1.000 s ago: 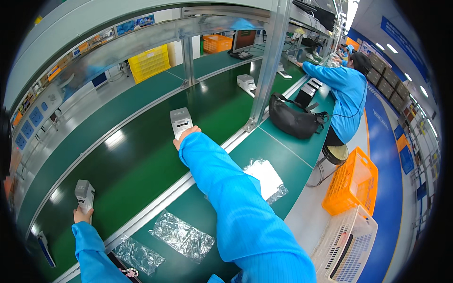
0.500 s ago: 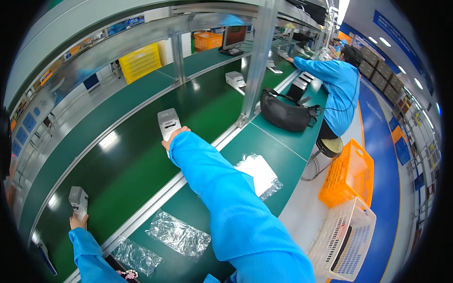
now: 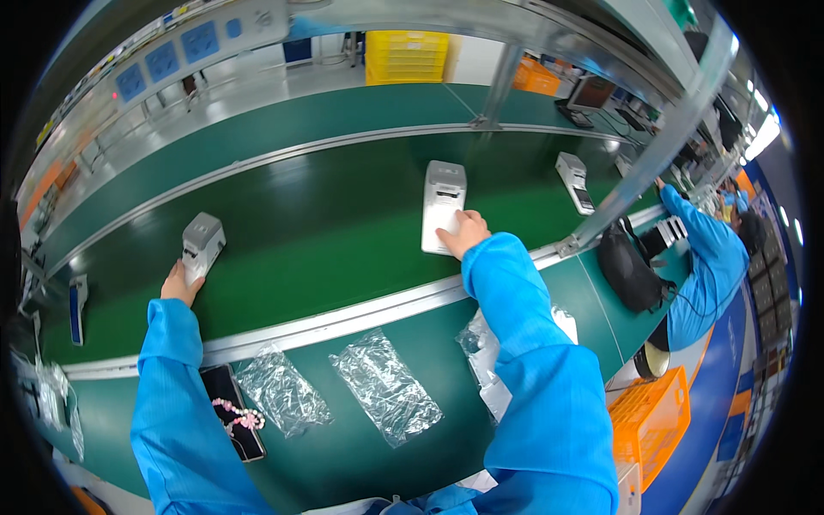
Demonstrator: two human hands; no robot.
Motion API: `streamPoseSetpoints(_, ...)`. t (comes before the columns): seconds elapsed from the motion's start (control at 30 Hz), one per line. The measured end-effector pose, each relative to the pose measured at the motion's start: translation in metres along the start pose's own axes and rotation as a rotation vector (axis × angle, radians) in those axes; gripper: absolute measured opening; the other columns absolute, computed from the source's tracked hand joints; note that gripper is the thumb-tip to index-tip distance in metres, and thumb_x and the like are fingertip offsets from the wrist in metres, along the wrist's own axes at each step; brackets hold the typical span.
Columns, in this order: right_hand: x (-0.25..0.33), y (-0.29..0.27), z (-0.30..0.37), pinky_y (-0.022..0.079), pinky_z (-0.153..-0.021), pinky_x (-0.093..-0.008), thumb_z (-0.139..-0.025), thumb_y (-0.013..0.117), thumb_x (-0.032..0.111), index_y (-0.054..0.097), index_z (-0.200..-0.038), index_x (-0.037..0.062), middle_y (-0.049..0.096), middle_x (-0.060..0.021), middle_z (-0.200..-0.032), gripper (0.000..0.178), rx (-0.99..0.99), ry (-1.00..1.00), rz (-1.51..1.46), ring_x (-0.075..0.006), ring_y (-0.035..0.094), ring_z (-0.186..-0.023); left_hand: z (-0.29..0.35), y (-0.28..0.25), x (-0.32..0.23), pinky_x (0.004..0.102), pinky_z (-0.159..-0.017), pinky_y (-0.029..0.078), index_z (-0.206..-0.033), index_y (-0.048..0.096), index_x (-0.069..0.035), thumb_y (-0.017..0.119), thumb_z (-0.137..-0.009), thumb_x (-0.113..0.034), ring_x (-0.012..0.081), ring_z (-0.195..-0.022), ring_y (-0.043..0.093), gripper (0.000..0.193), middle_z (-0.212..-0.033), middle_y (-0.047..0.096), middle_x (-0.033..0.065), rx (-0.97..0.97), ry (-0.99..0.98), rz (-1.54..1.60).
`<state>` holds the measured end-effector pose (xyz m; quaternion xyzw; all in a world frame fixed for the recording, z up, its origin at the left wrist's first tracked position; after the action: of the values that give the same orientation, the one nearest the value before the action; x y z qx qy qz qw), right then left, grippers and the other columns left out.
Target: Assembling components onto a handheld electronic device and scanning it for testing.
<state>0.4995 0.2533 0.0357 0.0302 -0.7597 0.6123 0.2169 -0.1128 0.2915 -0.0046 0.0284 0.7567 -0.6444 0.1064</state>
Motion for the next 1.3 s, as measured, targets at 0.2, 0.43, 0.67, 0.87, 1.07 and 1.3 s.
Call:
streamPoseSetpoints(0.2, 0.015, 0.042, 0.012, 0.025, -0.110, -0.0392, -0.091, 0.044, 0.030, 0.041, -0.129, -0.0081, 0.039, -0.0270, -0.134, 0.054, 0.104, -0.331, 0.170, -0.0378, 0.034, -0.128, 0.008, -0.010, -0.001, 0.0416, -0.094, 0.043, -0.120, 0.052, -0.003, 0.067, -0.076, -0.033, 0.0357, -0.108, 0.053, 0.056, -0.117, 0.056, 0.0202, -0.031, 0.047, 0.156)
streamPoseSetpoints(0.43, -0.082, 0.089, -0.036, 0.024, -0.109, -0.0388, -0.092, 0.043, 0.012, 0.038, -0.129, -0.0092, 0.035, -0.0243, -0.138, 0.043, 0.121, -0.483, 0.264, -0.0351, 0.033, -0.129, -0.009, 0.004, -0.014, 0.0381, -0.089, 0.046, -0.110, 0.059, -0.009, 0.062, -0.075, -0.046, 0.0293, -0.102, 0.058, 0.051, -0.113, 0.058, 0.0153, -0.004, -0.064, 0.056)
streamPoseSetpoints(0.67, -0.028, 0.097, -0.040, 0.027, -0.108, -0.0369, -0.098, 0.031, 0.033, 0.030, -0.135, -0.0082, 0.029, -0.0298, -0.139, 0.055, 0.234, -0.355, 0.355, -0.0401, 0.030, -0.129, 0.015, 0.001, 0.022, 0.0424, -0.109, 0.023, -0.137, 0.031, -0.001, 0.066, -0.070, -0.051, 0.0332, -0.130, 0.031, 0.091, -0.138, 0.036, 0.0195, 0.000, -0.169, 0.077)
streamPoseSetpoints(0.87, -0.022, 0.062, -0.038, 0.031, -0.105, -0.0369, -0.095, 0.041, 0.036, 0.031, -0.136, -0.0052, 0.039, -0.0290, -0.133, 0.059, 0.312, -0.149, 0.393, -0.0386, 0.038, -0.125, -0.002, 0.008, 0.003, 0.0430, -0.110, 0.020, -0.139, 0.028, -0.001, 0.066, -0.071, -0.050, 0.0331, -0.132, 0.027, 0.092, -0.140, 0.033, 0.0195, -0.044, -0.151, 0.129)
streamPoseSetpoints(1.07, 0.088, 0.104, -0.082, 0.032, -0.104, -0.0366, -0.093, 0.045, 0.037, 0.032, -0.135, -0.0051, 0.040, -0.0282, -0.133, 0.061, 0.269, -0.335, 0.248, -0.0377, 0.039, -0.124, 0.017, -0.015, 0.013, 0.0474, -0.105, 0.026, -0.129, 0.042, -0.001, 0.070, -0.065, -0.046, 0.0317, -0.119, 0.041, 0.083, -0.123, 0.046, 0.0172, -0.089, -0.211, 0.194)
streamPoseSetpoints(1.3, 0.172, 0.113, -0.123, 0.032, -0.104, -0.0360, -0.090, 0.049, 0.038, 0.034, -0.135, -0.0049, 0.042, -0.0271, -0.132, 0.064, 0.128, -0.423, 0.041, -0.0365, 0.040, -0.123, -0.004, -0.020, 0.019, 0.0409, -0.087, 0.033, -0.118, 0.049, -0.004, 0.077, -0.048, -0.048, 0.0285, -0.105, 0.046, 0.088, -0.110, 0.052, 0.0137, -0.264, -0.273, 0.283)
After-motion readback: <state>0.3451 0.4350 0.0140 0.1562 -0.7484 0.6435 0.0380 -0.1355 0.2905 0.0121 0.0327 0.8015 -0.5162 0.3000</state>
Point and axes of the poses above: each hand's wrist, its own z-axis away from the middle knuckle, its own y-axis out of the palm, x = y × z, the point moved 7 cm from there along -z, towards the middle knuckle
